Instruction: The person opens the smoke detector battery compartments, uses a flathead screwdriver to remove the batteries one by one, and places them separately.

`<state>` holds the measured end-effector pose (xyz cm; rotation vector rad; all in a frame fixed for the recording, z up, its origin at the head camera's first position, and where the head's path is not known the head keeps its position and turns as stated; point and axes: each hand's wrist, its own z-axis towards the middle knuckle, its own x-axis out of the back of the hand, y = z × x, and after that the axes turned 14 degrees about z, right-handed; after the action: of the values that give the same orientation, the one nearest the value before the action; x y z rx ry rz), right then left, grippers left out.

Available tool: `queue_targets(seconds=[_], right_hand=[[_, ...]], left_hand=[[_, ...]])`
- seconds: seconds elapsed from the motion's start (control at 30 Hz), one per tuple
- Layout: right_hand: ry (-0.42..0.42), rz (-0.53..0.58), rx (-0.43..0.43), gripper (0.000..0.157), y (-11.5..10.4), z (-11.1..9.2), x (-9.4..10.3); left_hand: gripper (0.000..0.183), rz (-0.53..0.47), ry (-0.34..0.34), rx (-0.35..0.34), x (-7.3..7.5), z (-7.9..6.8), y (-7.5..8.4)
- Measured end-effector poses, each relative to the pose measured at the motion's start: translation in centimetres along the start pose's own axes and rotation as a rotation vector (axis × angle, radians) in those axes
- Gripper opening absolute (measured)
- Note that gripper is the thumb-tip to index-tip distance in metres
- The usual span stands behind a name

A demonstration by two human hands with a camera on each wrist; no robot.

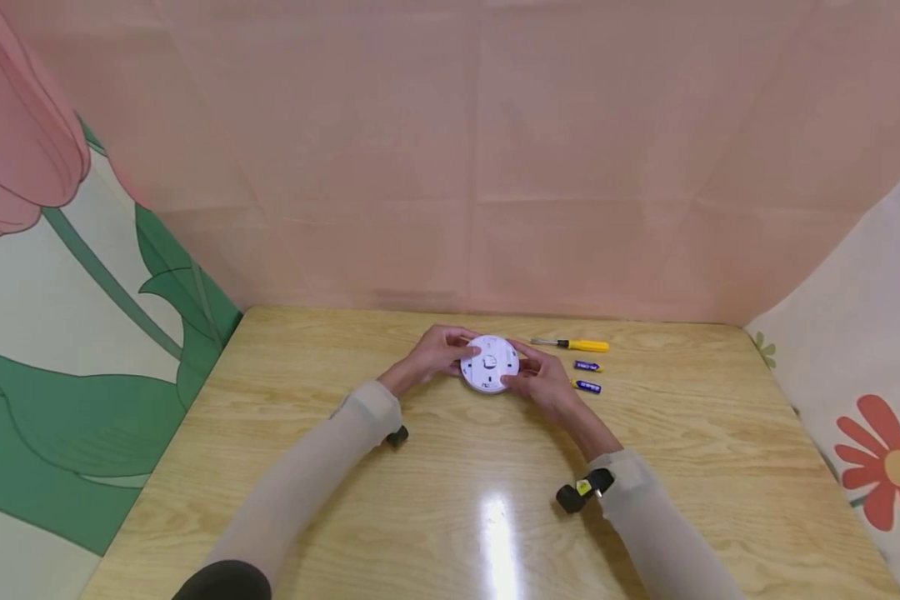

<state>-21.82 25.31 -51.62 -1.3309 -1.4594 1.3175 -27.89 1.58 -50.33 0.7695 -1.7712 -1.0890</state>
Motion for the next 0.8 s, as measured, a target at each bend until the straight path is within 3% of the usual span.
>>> queue_targets(seconds=[0.27, 0.4, 0.53, 0.8], right_hand=[[-0.021, -0.016, 0.005, 0.076, 0.0, 0.0, 0.2], [0.002, -0.044, 0.007, 0.066, -0.3, 0.1, 0.2], [0.034, 0.033, -0.023, 0.061, -0.6, 0.3, 0.0], [0.031, 0.198, -0.095, 0.078, -1.4, 0.3, -0.1]], left_hand=[[0.035, -0.037, -0.009, -0.031, 0.0, -0.5, 0.1], [0.036, 0.046, 0.032, -0.146, -0.1, -0.8, 0.3], [0.036, 0.176, 0.100, -0.268, -0.2, -1.0, 0.7], [0.034, 0.247, 0.167, -0.360, -0.3, -1.6, 1.3]])
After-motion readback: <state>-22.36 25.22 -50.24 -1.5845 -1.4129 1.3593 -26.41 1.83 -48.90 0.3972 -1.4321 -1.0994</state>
